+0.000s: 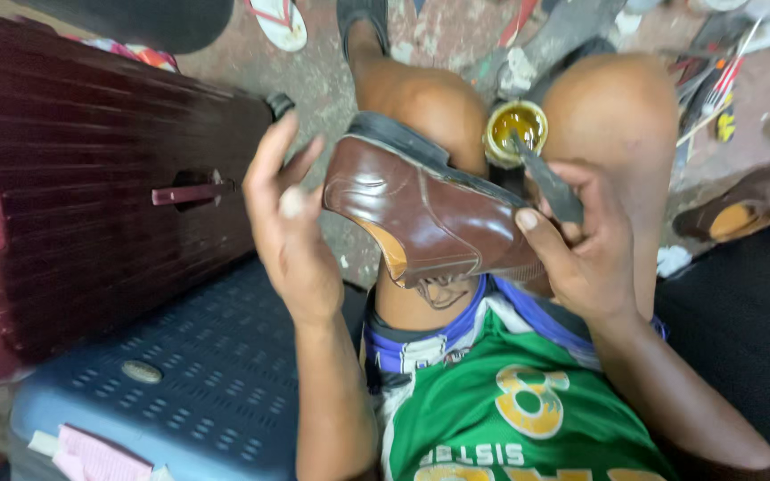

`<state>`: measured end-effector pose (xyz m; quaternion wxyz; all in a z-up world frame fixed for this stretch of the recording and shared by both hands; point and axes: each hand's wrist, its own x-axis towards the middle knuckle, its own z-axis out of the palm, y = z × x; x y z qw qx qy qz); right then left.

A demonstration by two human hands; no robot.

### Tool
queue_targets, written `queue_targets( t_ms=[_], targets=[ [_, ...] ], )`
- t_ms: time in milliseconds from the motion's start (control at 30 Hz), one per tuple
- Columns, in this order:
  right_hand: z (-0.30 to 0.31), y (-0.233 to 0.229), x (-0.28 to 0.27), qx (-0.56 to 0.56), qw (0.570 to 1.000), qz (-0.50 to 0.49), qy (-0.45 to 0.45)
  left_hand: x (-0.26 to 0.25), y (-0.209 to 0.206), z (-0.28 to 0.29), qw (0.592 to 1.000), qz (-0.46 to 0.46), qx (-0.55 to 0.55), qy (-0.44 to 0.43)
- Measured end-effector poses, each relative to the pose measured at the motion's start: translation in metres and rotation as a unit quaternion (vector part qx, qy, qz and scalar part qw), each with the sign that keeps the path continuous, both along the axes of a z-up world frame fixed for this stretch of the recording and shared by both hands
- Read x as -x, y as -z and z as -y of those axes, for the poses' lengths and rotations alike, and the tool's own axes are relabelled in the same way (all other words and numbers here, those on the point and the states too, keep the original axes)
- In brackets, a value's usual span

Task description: The person sits on the floor and repairs a brown leather shoe by applying a yellowish adhesive to the sole edge with a small tool, pressing the sole to the upper, and wiping excess adhesive. The person handles the shoe, adhesive container, and tool throughout the clip.

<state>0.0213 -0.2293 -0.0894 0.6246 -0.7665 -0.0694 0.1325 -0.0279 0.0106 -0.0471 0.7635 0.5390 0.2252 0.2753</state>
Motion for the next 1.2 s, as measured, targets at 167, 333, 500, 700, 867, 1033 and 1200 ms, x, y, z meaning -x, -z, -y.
queue_targets(
  t_ms=[167,333,500,700,867,1033,1200],
  targets=[
    [0.003,0.005,-0.002,0.069,0.995,0.075,-0.006,0.02,0.01,0.02,0.92,-0.107,-0.369,-0.076],
    [0.005,0.007,-0.005,0.074,0.99,0.118,-0.032,0.037,-0.002,0.023,0.869,-0.064,-0.49,-0.033],
    [-0.003,0.001,-0.009,0.098,0.986,0.133,-0.007,0.035,-0.028,0.029,0.866,-0.111,-0.446,0.199],
    [-0.006,-0.018,0.004,0.078,0.973,0.212,-0.037,0.039,-0.04,0.048,0.86,0.002,-0.472,0.195],
    [-0.016,-0.032,0.017,-0.141,0.979,0.137,0.054,0.036,-0.04,0.065,0.862,-0.037,-0.439,0.251],
    [0.01,-0.047,0.007,0.087,0.974,0.209,-0.021,0.029,-0.052,0.069,0.849,-0.034,-0.47,0.24],
    [0.031,-0.035,-0.001,-0.106,0.992,0.063,0.003,0.039,-0.062,0.043,0.918,-0.049,-0.373,0.125]
  ],
)
